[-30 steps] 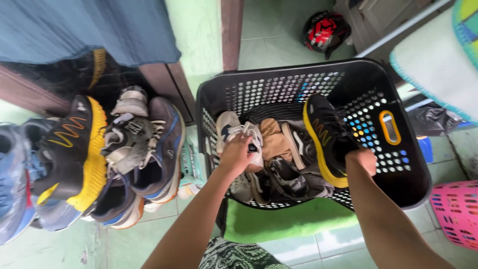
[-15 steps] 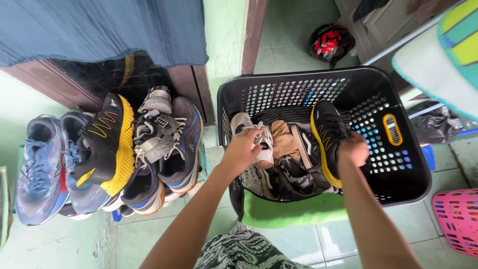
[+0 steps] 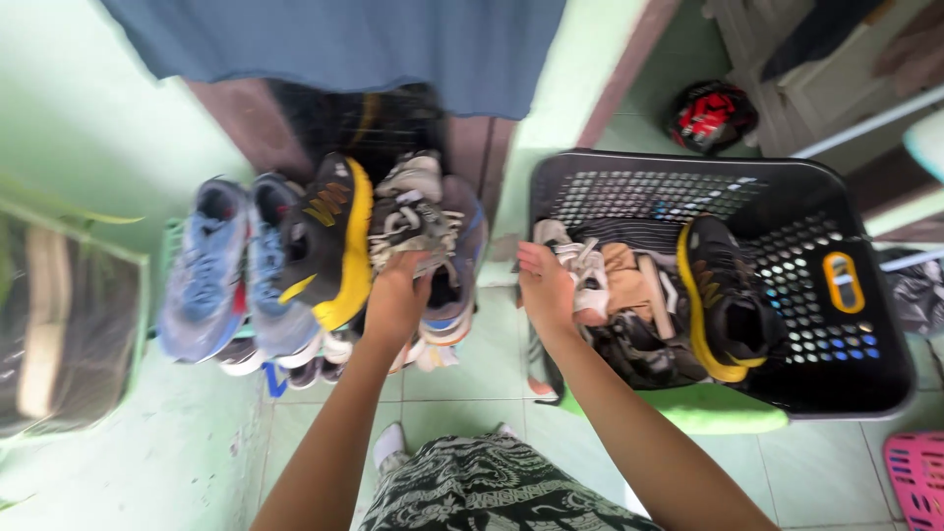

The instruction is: Moving various pairs of sneakers and shoes from a shoe rack and the floor into a black laundry basket, then wiping the rack.

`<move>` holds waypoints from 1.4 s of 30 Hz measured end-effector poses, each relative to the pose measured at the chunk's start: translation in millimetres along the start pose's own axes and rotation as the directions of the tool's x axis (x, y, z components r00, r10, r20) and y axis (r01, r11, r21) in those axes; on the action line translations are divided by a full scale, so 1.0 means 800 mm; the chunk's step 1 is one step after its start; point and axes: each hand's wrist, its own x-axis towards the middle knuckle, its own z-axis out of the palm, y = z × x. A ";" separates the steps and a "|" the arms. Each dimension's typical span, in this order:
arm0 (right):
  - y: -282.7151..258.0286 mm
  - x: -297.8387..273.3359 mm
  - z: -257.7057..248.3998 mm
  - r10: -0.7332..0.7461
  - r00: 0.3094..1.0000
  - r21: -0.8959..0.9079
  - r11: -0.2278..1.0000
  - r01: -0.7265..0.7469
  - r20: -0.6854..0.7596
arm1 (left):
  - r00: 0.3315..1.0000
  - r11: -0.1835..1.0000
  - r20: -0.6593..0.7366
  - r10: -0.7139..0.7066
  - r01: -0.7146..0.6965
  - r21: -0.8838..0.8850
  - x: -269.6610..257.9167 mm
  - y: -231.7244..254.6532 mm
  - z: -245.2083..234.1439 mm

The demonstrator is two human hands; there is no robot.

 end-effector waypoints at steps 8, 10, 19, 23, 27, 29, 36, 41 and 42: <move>-0.078 -0.022 0.139 -0.191 0.964 -0.168 0.960 0.223 0.185 | 0.971 0.903 -0.233 -0.056 0.149 0.404 -0.019 -0.080 -0.093; -0.089 -0.025 0.159 -0.261 0.942 -0.213 0.928 0.304 0.210 | 0.964 0.846 -0.247 -0.099 0.212 0.489 -0.017 -0.098 -0.103; -0.116 -0.016 0.171 -0.235 0.965 -0.490 0.832 0.261 0.115 | 0.987 0.959 -0.067 -0.143 0.155 0.238 0.031 -0.156 -0.102; -0.104 -0.002 0.163 -0.218 0.952 -0.355 0.891 0.283 0.214 | 0.982 0.984 -0.162 -0.101 0.122 0.130 0.038 -0.104 -0.111; -0.059 0.035 0.162 0.033 0.953 -0.023 0.999 -0.027 0.301 | 0.969 0.994 -0.242 -0.046 0.068 0.085 0.039 -0.055 -0.125; -0.090 0.026 0.149 0.059 0.939 0.072 0.993 -0.088 0.339 | 0.966 0.995 -0.254 -0.044 0.065 0.077 0.040 -0.032 -0.136; -0.157 0.006 0.130 0.122 0.830 0.081 0.977 -0.197 0.545 | 0.948 0.998 -0.319 0.001 -0.020 -0.055 0.032 0.016 -0.148; -0.163 0.004 0.127 0.033 0.799 0.240 0.946 -0.220 0.601 | 0.931 0.991 -0.362 -0.052 0.003 -0.134 0.040 0.039 -0.152; -0.164 0.005 0.125 0.007 0.798 0.291 0.929 -0.228 0.602 | 0.929 0.988 -0.367 -0.054 -0.005 -0.157 0.041 0.042 -0.150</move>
